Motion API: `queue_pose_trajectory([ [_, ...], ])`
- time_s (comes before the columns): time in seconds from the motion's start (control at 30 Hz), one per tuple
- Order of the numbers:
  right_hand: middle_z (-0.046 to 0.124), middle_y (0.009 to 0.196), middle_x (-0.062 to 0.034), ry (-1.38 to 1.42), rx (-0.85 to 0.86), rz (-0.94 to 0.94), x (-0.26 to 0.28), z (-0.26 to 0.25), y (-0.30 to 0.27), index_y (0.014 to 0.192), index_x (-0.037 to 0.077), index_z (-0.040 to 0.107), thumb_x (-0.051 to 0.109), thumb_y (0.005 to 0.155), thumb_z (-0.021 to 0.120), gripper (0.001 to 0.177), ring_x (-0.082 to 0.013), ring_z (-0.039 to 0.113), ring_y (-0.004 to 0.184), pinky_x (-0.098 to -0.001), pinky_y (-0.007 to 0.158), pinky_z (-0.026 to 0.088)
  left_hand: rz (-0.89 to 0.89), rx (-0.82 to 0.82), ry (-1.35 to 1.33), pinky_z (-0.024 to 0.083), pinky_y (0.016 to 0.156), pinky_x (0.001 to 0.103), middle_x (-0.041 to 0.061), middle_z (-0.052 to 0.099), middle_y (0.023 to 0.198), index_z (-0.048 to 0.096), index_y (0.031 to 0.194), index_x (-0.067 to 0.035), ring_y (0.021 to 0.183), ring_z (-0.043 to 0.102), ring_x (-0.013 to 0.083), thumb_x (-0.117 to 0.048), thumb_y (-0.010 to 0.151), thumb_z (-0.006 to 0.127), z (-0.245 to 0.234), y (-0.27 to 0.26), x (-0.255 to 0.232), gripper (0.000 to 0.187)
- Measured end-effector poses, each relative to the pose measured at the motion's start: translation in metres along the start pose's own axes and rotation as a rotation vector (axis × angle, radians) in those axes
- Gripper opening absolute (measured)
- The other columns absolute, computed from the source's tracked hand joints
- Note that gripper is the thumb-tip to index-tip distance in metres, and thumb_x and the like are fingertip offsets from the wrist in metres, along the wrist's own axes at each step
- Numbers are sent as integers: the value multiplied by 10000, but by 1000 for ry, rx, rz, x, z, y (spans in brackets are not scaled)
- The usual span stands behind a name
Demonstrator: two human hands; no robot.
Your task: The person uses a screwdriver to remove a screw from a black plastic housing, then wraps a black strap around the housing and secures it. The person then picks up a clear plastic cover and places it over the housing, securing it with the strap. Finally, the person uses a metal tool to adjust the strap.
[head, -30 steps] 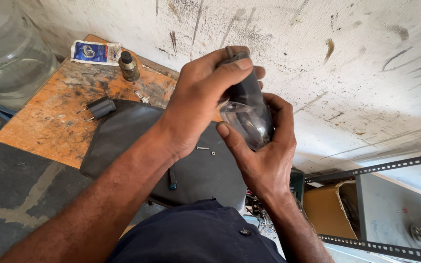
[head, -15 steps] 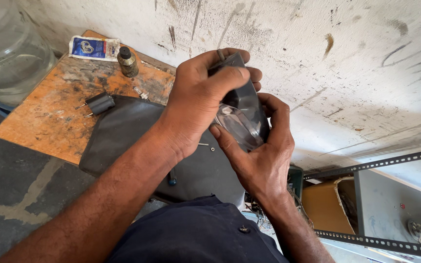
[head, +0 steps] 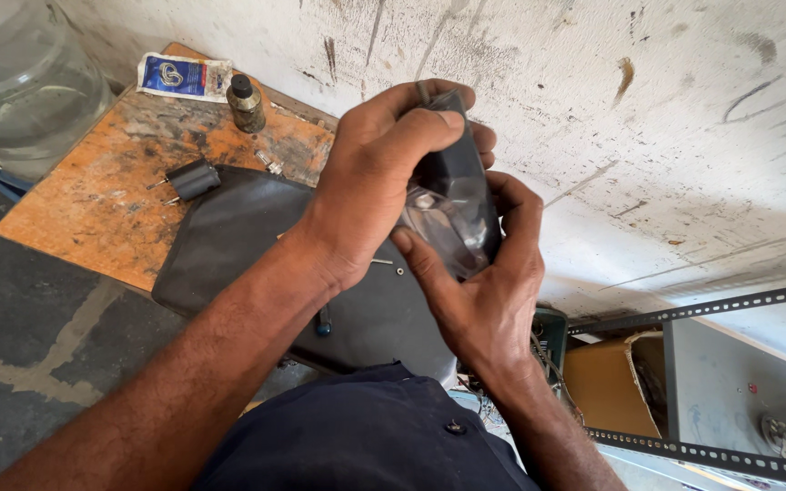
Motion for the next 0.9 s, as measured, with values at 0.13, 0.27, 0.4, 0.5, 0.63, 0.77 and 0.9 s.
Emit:
queue_pose_trajectory([
  [0.13,610,1264,-236,-46,6,-96,8,5,-4,1415,-32,379,292,895,874,788,-282,705,1158,-380,933,631,36,-53,-7,639,822,354,156,731,986,639,1197,35,924,730,209,-226,943,637,-1,-2,-2,364],
  [0.27,590,1236,-245,-26,47,-66,4,9,-4,1398,-36,356,301,891,859,790,-286,706,1135,-374,917,644,0,-104,100,643,822,351,161,701,1010,609,1203,42,934,716,218,-194,906,697,-2,-4,-1,390],
  [0.4,635,1254,-225,69,52,58,-7,9,-6,1412,-28,338,304,904,832,783,-271,737,1119,-375,909,640,-13,-24,75,642,904,335,132,688,1103,522,1291,-17,1038,708,182,-165,889,686,2,-6,-2,459],
  [0.5,644,1252,-232,58,48,42,-6,10,-8,1415,-29,341,298,909,840,782,-281,732,1136,-390,934,631,-22,-11,-10,643,893,344,146,698,1066,551,1273,17,1008,726,192,-207,947,621,-1,-4,1,401],
  [0.63,630,1299,-251,73,77,-57,1,17,-10,1455,-34,321,294,959,824,779,-300,717,1203,-403,996,628,63,-34,142,672,863,346,159,714,1036,588,1249,44,954,752,207,-207,985,607,-7,-5,2,365],
  [0.77,659,1233,-263,54,134,-39,-2,28,-18,1436,-43,326,277,917,837,795,-323,716,1125,-419,936,598,34,-120,169,650,753,337,128,708,944,627,1167,37,835,727,192,-194,968,652,-25,-11,10,307],
  [0.9,645,1223,-292,146,350,31,-6,58,-26,1435,-63,287,306,907,825,839,-344,724,1113,-422,894,595,-39,-256,197,616,698,326,106,709,854,671,1050,28,742,698,173,-227,974,675,-51,-34,16,267],
])
Point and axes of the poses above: each hand's wrist, its own y-axis towards the middle knuckle, its own z-axis out of the palm, x = y × z, the point moved 8 cm from there along y, towards the middle knuckle
